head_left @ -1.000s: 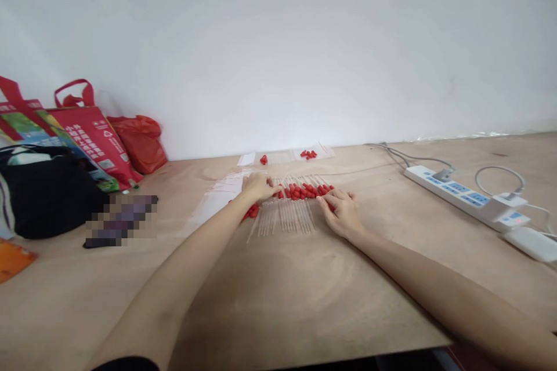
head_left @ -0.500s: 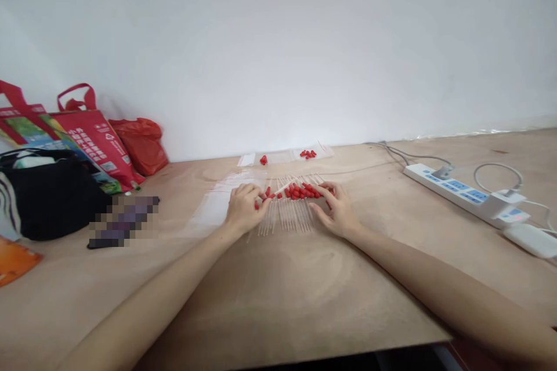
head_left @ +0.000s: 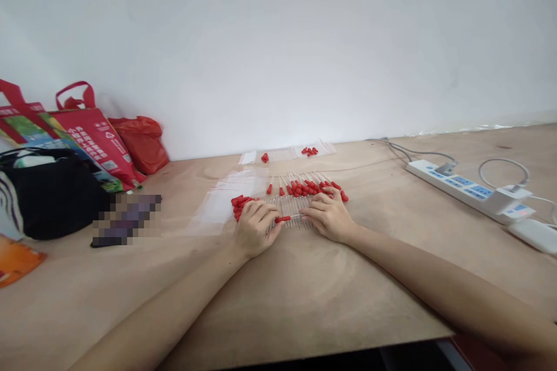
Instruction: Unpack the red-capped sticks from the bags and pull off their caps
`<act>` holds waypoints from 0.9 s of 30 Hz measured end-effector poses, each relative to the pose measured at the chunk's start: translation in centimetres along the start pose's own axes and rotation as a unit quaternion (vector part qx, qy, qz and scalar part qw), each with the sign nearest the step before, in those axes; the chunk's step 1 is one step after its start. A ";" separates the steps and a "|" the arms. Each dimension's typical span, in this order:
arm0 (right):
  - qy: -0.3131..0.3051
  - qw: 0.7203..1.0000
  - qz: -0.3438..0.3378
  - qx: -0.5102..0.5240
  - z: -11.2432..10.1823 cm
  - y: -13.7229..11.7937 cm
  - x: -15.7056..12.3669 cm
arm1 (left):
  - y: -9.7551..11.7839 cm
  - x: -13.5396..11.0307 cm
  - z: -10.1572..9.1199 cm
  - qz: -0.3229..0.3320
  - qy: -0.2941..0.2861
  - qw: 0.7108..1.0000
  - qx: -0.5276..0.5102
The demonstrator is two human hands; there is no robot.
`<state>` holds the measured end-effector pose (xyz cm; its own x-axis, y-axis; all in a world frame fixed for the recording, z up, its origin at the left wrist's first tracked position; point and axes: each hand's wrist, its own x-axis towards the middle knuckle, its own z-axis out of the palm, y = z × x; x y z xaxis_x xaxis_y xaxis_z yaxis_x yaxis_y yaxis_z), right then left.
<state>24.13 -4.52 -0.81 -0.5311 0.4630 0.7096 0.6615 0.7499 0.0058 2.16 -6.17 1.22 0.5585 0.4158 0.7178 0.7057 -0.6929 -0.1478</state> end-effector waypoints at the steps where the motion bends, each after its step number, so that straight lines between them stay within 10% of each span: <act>1: 0.003 1.000 -0.004 -0.001 0.0 -0.1 0.0 | 0.0 0.0 0.0 0.000 -0.010 1.000 -0.003; 27: 0.025 0.998 -0.056 -0.010 -1.1 -0.4 -0.2 | 0.1 -0.2 -0.5 0.023 -0.027 0.996 -0.078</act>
<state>24.56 -5.38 -0.20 -0.5762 0.3524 0.7374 0.6101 0.7859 0.1012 1.94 -6.62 1.40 0.6138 0.4098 0.6747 0.6050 -0.7933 -0.0686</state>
